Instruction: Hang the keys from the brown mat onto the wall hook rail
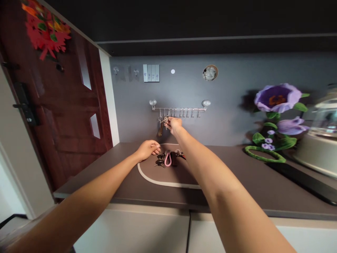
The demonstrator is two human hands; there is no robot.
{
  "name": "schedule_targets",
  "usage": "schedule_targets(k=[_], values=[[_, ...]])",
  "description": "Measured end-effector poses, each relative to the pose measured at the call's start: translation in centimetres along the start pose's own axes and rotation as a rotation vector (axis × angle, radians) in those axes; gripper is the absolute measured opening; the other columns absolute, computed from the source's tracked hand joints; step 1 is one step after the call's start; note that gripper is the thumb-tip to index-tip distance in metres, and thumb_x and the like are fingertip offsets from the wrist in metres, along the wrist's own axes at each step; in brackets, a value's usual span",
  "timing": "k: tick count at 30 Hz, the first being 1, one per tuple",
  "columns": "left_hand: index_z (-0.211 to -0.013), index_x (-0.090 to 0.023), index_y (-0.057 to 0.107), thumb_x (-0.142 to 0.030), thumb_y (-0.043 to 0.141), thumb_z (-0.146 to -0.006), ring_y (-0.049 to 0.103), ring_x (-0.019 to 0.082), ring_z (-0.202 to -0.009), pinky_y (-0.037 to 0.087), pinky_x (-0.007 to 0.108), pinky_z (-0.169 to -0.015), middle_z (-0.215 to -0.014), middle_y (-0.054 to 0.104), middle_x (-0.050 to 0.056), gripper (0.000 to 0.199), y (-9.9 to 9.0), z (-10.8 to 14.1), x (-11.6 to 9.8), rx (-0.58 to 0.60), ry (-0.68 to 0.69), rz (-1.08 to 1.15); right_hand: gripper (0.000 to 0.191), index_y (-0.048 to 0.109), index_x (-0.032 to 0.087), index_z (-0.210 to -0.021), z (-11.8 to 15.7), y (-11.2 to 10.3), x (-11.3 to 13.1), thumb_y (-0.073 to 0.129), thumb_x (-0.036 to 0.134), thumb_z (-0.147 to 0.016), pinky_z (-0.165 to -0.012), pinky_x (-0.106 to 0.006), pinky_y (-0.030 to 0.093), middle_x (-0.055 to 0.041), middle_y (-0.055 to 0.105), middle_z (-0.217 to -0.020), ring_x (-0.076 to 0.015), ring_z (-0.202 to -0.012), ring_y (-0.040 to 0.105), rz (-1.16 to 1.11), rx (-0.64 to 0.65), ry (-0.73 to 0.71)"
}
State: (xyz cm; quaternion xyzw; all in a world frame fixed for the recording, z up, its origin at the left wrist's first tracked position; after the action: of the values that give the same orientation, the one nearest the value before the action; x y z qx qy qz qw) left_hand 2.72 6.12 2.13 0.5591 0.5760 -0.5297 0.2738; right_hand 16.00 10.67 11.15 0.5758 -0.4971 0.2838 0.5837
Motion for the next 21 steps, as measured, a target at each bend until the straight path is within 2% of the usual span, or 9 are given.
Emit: schedule_targets(k=[8,16,21], values=[[-0.073,-0.012,0.053,-0.019,0.050,-0.077,0.055,0.007,-0.053,0.044,0.019,-0.051,-0.066,0.062,0.004,0.009,-0.1,-0.2,0.3,0.004,0.005,0.004,0.017,0.047,0.015,-0.062,-0.3,-0.4,-0.5,0.045,0.004,-0.074,-0.060,-0.025,0.052,0.0048,0.048,-0.048,-0.0039,-0.044,0.046,0.010,0.010,-0.005],[-0.075,-0.012,0.052,-0.018,0.047,-0.079,0.056,0.007,-0.054,0.044,0.020,-0.053,-0.069,0.061,0.005,0.009,-0.1,-0.4,0.5,0.009,0.014,-0.030,0.014,0.048,0.015,-0.063,-0.9,-1.5,-0.6,0.044,0.007,-0.075,-0.052,-0.020,0.048,0.0038,0.051,-0.053,-0.0037,-0.046,0.047,0.168,-0.039,-0.071],[-0.075,-0.011,0.053,-0.017,0.046,-0.079,0.055,0.007,-0.055,0.044,0.020,-0.054,-0.069,0.061,0.004,0.009,-0.1,-0.2,0.2,0.008,0.003,-0.036,0.017,0.047,0.014,-0.061,-0.9,-1.2,-0.5,0.043,0.006,-0.075,-0.049,-0.017,0.044,0.0029,0.053,-0.055,-0.0039,-0.046,0.049,0.214,-0.026,-0.101]])
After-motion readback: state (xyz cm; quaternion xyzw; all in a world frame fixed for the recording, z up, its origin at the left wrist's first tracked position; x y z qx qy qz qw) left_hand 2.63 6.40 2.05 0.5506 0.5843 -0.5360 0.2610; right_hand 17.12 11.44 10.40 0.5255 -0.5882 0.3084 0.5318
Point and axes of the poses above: each hand's wrist, its own z-axis away from the middle knuckle, its own y-axis out of the palm, x = y × z, the point moved 9 cm from there along -z, towards the middle knuckle
